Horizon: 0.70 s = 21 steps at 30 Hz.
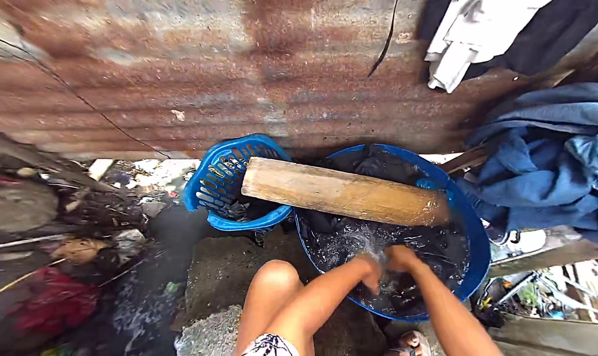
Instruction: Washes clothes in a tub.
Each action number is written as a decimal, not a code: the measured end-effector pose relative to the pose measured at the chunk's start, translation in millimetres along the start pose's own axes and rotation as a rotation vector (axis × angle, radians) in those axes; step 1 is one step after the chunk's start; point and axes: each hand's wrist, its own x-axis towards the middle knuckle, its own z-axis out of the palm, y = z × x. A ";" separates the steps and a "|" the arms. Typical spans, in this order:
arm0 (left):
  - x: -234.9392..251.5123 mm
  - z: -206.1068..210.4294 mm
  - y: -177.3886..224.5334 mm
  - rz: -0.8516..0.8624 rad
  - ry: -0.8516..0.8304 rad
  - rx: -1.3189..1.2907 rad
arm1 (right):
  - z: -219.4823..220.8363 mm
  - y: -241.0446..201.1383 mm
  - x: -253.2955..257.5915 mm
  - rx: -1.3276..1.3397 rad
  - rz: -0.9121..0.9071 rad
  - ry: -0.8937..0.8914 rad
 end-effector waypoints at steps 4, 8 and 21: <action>-62.4 -68.8 -15.4 0.195 0.183 -0.224 | -62.7 8.8 -63.4 0.294 -0.251 0.140; -156.6 -105.3 -79.3 0.239 0.672 -0.293 | -88.8 0.3 -110.1 0.376 -0.332 0.311; -160.7 85.4 -273.2 -0.781 1.630 -2.121 | 34.0 -92.9 -13.0 0.155 -0.017 0.066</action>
